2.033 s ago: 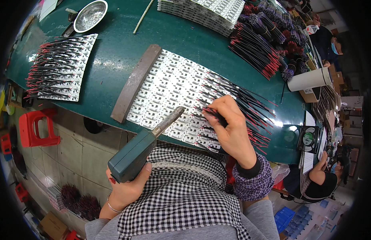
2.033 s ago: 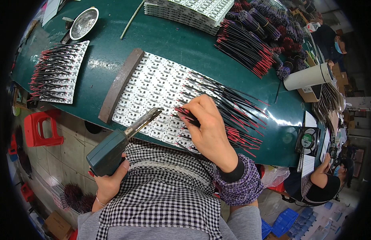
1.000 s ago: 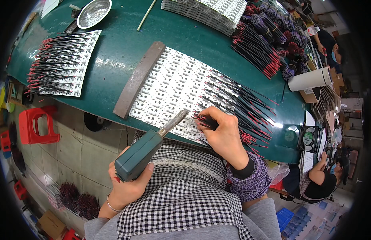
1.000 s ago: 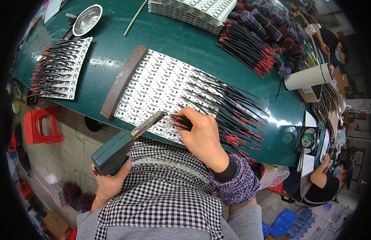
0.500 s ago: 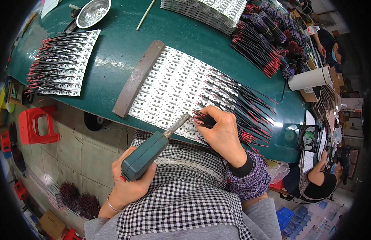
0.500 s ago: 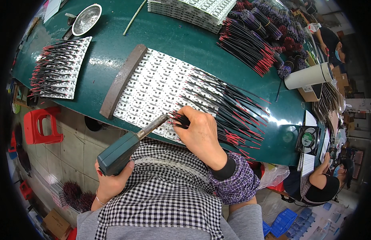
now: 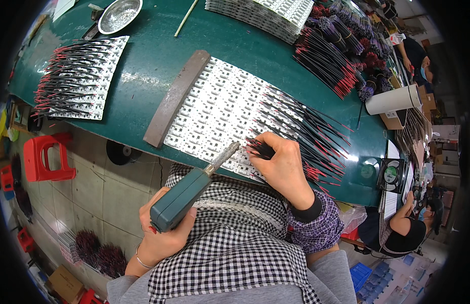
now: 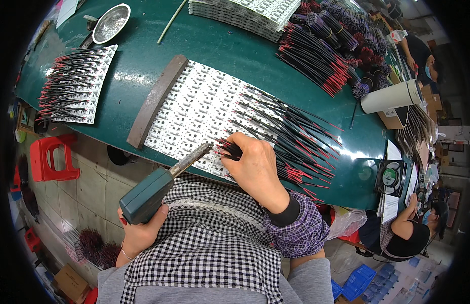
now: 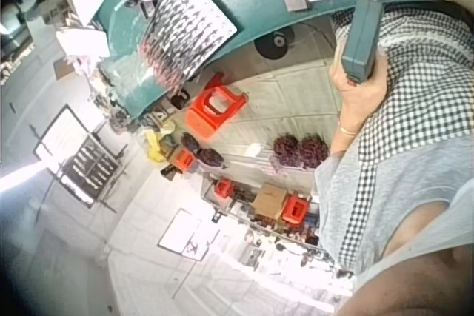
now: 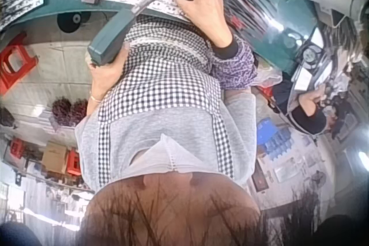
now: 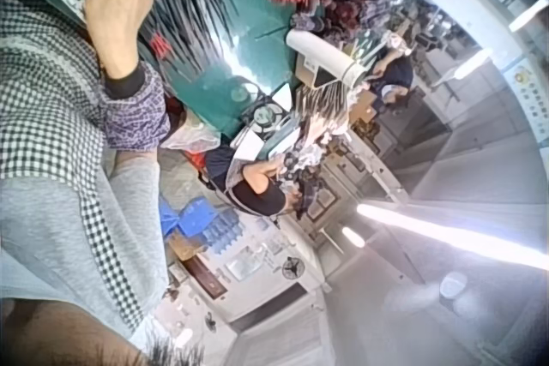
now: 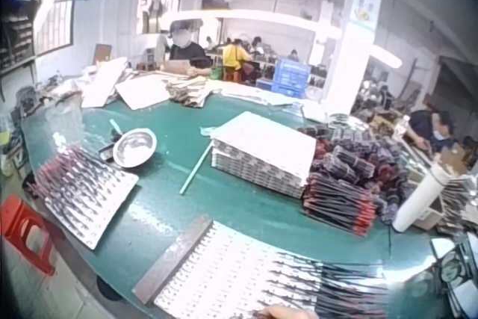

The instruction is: The person positions wires onto a circuit board panel by hand and solders them into place using a soldering iron.

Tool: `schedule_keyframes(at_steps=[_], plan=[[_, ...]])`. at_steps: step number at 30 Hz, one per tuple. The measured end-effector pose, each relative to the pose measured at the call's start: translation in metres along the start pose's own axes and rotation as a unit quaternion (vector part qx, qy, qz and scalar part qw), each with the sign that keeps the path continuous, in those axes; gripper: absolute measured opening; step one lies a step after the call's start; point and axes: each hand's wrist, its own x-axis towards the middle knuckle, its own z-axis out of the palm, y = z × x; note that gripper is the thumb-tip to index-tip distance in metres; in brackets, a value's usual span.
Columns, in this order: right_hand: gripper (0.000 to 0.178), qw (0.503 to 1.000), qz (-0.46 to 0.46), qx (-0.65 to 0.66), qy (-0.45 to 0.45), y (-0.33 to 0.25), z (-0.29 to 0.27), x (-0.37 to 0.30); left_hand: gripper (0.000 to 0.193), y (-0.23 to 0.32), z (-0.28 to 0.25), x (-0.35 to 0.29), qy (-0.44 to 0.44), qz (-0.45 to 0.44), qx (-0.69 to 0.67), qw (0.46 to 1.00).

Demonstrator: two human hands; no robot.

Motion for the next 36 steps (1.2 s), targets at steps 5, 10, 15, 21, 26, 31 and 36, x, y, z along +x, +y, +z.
schedule_keyframes(at_steps=[5, 10, 15, 21, 26, 31, 36], plan=[[0.020, 1.000, 0.000, 0.008, -0.010, 0.003, -0.002, 0.003, 0.017, -0.003, 0.004, 0.001, 0.016, 0.033, -0.014, 0.999], [0.020, 1.000, 0.009, 0.003, -0.017, 0.002, -0.003, 0.003, 0.014, -0.001, 0.003, 0.000, 0.003, 0.018, 0.007, 1.000], [0.019, 1.000, 0.008, 0.004, -0.022, 0.000, -0.003, 0.003, 0.014, -0.001, 0.002, -0.002, 0.002, 0.023, 0.007, 1.000], [0.020, 0.999, -0.008, 0.003, -0.037, -0.002, -0.008, 0.002, 0.019, -0.001, 0.000, -0.010, 0.029, -0.016, -0.017, 0.999], [0.020, 0.996, -0.084, 0.042, 0.004, 0.001, -0.012, -0.006, 0.024, -0.010, 0.003, -0.018, 0.083, -0.025, -0.048, 0.995], [0.020, 0.988, -0.121, 0.053, 0.077, -0.008, -0.015, -0.017, 0.039, -0.013, -0.004, -0.027, 0.032, -0.083, -0.079, 0.993], [0.016, 0.993, -0.079, 0.078, 0.029, -0.011, -0.005, -0.020, 0.039, -0.014, -0.003, -0.028, 0.034, -0.077, -0.065, 0.994]])
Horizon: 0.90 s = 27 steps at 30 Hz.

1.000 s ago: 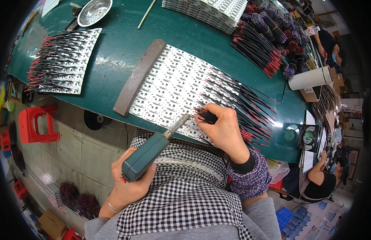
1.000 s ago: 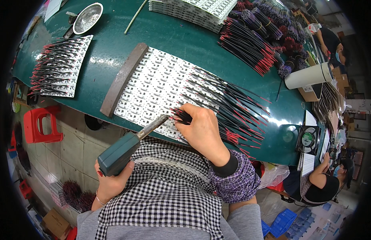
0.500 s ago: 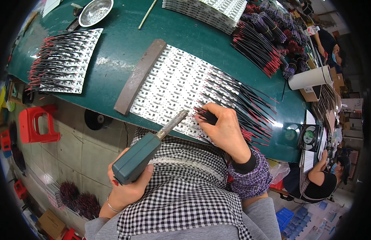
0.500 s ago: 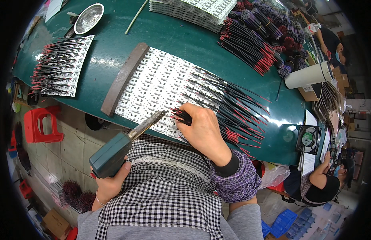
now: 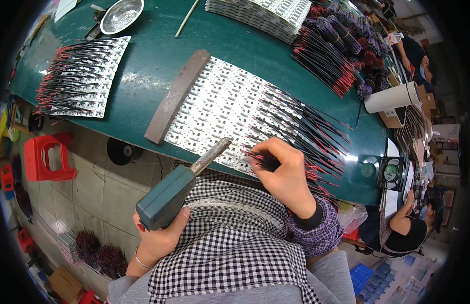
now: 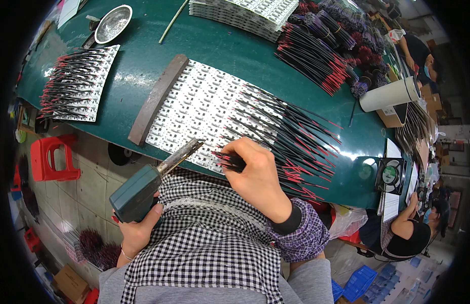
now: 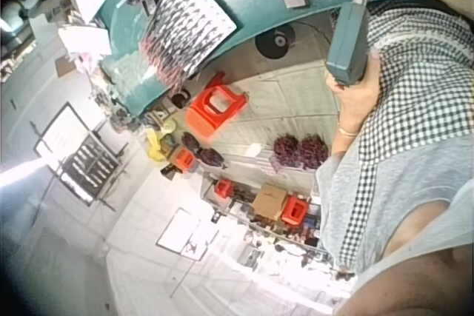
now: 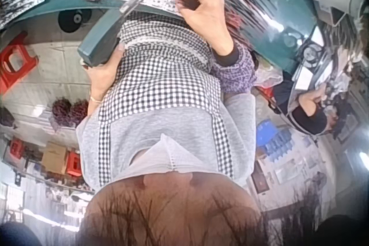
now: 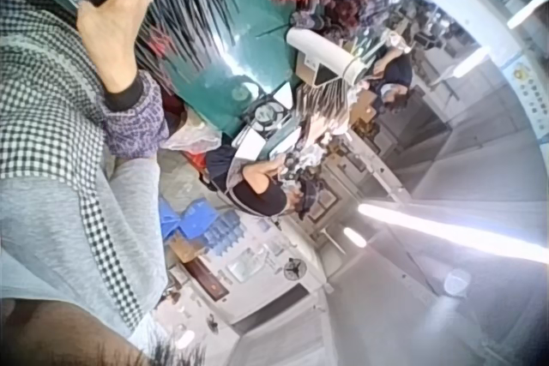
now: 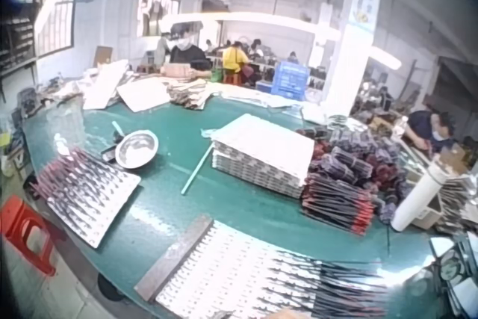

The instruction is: The person positions wires onto a circuit board panel by hand and solders them into place using a soldering iron.

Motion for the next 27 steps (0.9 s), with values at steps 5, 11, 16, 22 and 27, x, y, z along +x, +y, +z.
schedule_keyframes(at_steps=[5, 11, 16, 22, 27], plan=[[0.018, 0.999, 0.021, -0.029, -0.010, 0.0094, 0.0078, 0.0005, 0.026, 0.0026, 0.0057, 0.0058, 0.030, 0.040, -0.014, 0.999], [0.017, 0.998, 0.024, -0.048, -0.013, 0.0083, 0.0087, 0.0011, 0.027, 0.0008, 0.0048, 0.0056, 0.001, 0.043, -0.016, 0.999], [0.014, 0.998, 0.003, -0.056, -0.009, 0.0094, 0.0099, 0.0022, 0.027, 0.0028, 0.0042, 0.0063, -0.005, 0.045, -0.003, 0.999], [0.011, 0.999, 0.025, -0.035, -0.013, 0.0052, 0.0085, -0.0011, 0.025, 0.0031, 0.0035, 0.0068, 0.000, 0.066, 0.012, 0.998], [0.015, 0.999, 0.051, 0.000, -0.012, 0.0091, 0.0101, -0.0010, 0.023, 0.0040, 0.0040, 0.0072, -0.006, 0.070, 0.012, 0.997]])
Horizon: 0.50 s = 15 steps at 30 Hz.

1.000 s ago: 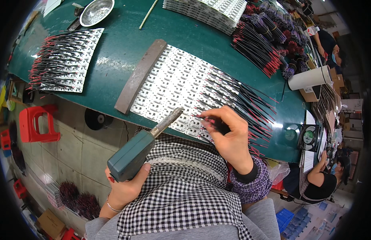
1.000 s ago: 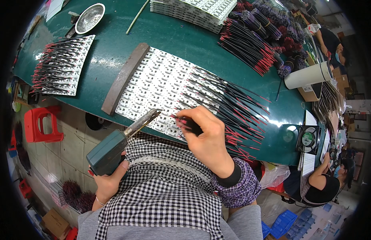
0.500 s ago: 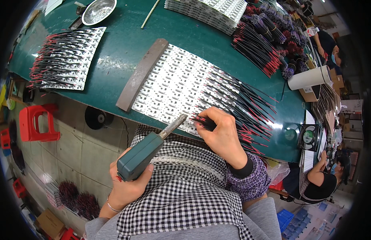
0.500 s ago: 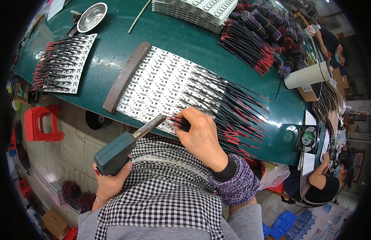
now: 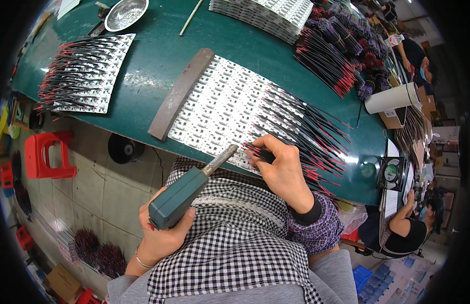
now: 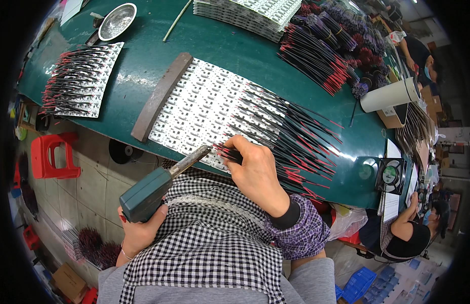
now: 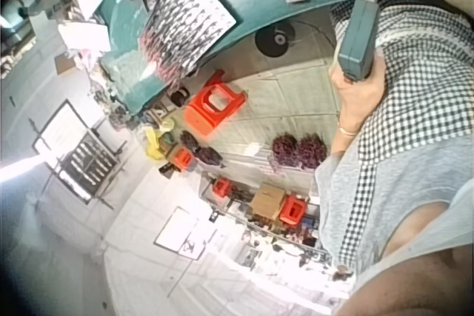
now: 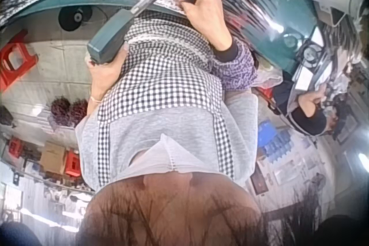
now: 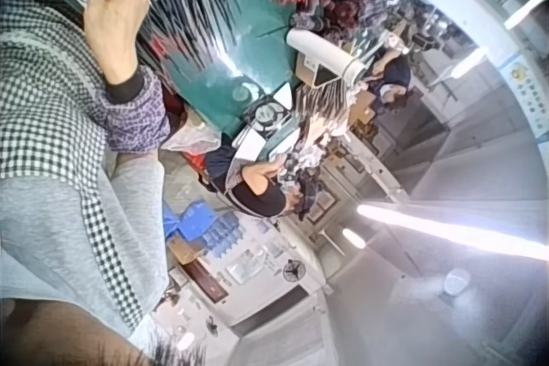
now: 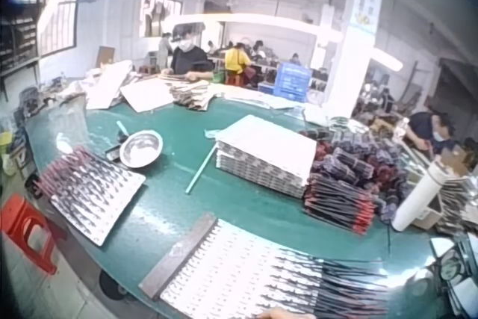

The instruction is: The person positions wires onto a circuit board panel by hand and solders them into place using a soldering iron.

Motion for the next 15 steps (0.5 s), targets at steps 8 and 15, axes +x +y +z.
schedule_keyframes(at_steps=[8, 15], plan=[[0.017, 0.999, 0.006, -0.048, -0.021, -0.0008, -0.0019, 0.0023, 0.020, 0.0045, 0.0026, 0.0018, -0.006, -0.015, -0.030, 0.999], [0.019, 0.998, 0.034, -0.054, -0.027, -0.0058, -0.0020, 0.0038, 0.018, 0.0062, 0.0027, 0.0029, -0.009, -0.004, -0.014, 1.000]])
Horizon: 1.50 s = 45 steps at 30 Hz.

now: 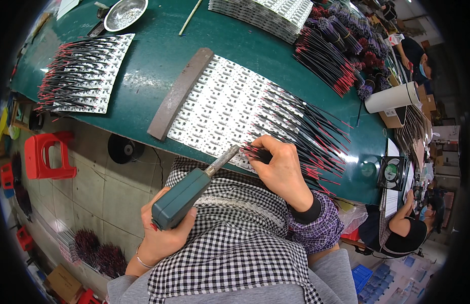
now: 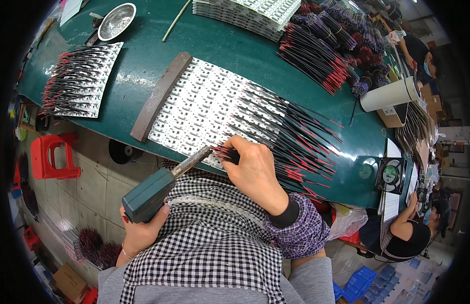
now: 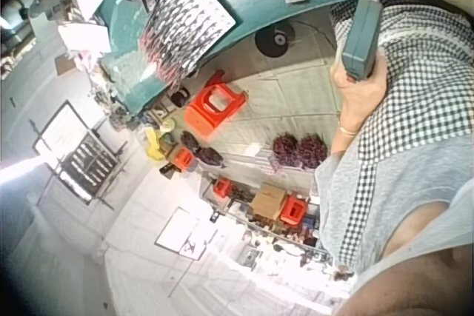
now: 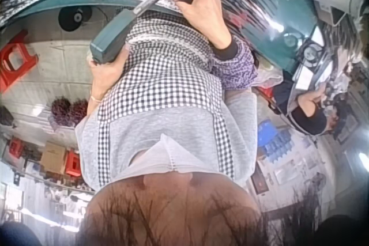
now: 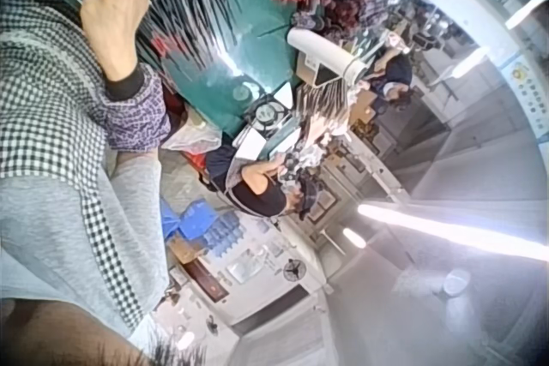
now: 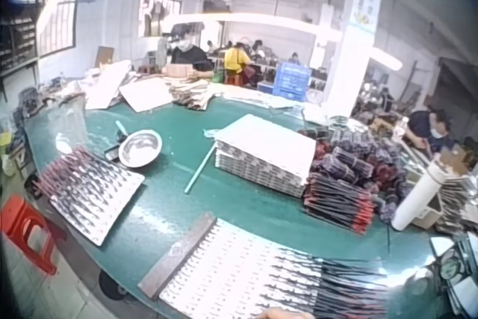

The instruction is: The person positions wires onto a circuit board panel by hand and solders them into place using a soldering iron.

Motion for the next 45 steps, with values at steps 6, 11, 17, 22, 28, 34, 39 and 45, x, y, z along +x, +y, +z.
schedule_keyframes(at_steps=[6, 11, 17, 22, 28, 34, 39, 45], plan=[[0.018, 1.000, -0.002, -0.019, 0.001, 0.001, 0.001, 0.000, 0.016, 0.001, -0.001, 0.000, -0.009, 0.018, 0.041, 0.999], [0.018, 1.000, -0.007, -0.013, 0.003, 0.000, 0.001, 0.001, 0.014, 0.001, 0.001, 0.000, -0.006, 0.039, 0.065, 0.997], [0.017, 1.000, -0.007, -0.013, 0.005, 0.001, 0.002, 0.001, 0.014, 0.003, 0.003, 0.000, -0.004, 0.056, 0.089, 0.994], [0.016, 1.000, -0.001, -0.022, 0.003, 0.001, 0.002, 0.001, 0.014, 0.004, 0.006, 0.002, 0.011, 0.062, 0.063, 0.996], [0.018, 0.999, -0.001, -0.034, -0.006, 0.002, 0.001, 0.002, 0.015, 0.005, -0.001, -0.003, -0.017, 0.008, 0.054, 0.998], [0.017, 0.999, -0.020, -0.037, 0.003, 0.005, 0.002, 0.003, 0.015, -0.002, -0.001, -0.006, 0.008, 0.040, 0.047, 0.998], [0.018, 0.999, -0.033, -0.018, 0.000, 0.010, 0.001, 0.005, 0.016, 0.001, -0.001, -0.005, 0.003, 0.035, 0.046, 0.998], [0.020, 0.999, -0.029, -0.007, -0.015, 0.007, -0.002, 0.008, 0.014, 0.002, 0.002, -0.005, -0.005, 0.044, 0.074, 0.996]])
